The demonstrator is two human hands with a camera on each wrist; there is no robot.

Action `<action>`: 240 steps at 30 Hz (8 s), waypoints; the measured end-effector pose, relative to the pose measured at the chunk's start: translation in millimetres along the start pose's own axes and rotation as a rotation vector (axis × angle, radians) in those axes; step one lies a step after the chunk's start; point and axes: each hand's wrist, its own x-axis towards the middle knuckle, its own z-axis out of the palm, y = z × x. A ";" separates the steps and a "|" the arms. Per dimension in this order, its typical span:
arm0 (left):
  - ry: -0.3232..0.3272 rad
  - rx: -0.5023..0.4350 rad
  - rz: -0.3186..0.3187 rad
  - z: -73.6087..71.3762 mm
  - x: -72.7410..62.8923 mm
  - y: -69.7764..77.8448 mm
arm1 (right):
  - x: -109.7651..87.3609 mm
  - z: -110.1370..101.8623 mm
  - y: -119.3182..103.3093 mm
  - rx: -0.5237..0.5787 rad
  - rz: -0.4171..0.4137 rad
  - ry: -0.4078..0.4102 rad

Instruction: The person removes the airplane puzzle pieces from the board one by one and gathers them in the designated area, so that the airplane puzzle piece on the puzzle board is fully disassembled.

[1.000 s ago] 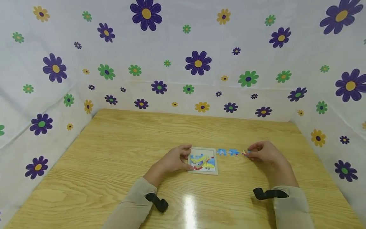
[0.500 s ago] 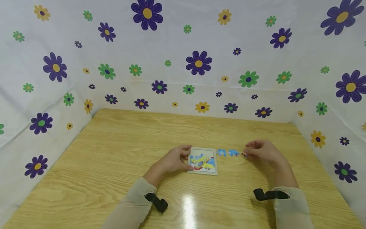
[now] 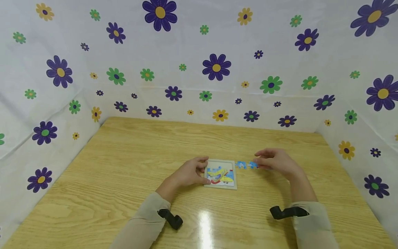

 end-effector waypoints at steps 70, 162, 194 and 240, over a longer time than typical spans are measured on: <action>0.011 0.040 0.008 -0.6 -1.0 3.1 | 8.0 130.4 -39.1 0.012 -0.195 -0.100; 0.024 0.067 0.017 2.4 2.4 -2.3 | 5.8 61.0 -17.2 -0.008 -0.005 -0.106; 0.012 0.070 0.033 -0.3 0.1 5.5 | 12.8 106.9 -51.9 -0.276 -0.118 -0.052; 0.018 0.059 0.011 1.5 0.0 2.5 | -19.4 37.3 5.6 0.263 -0.001 -0.159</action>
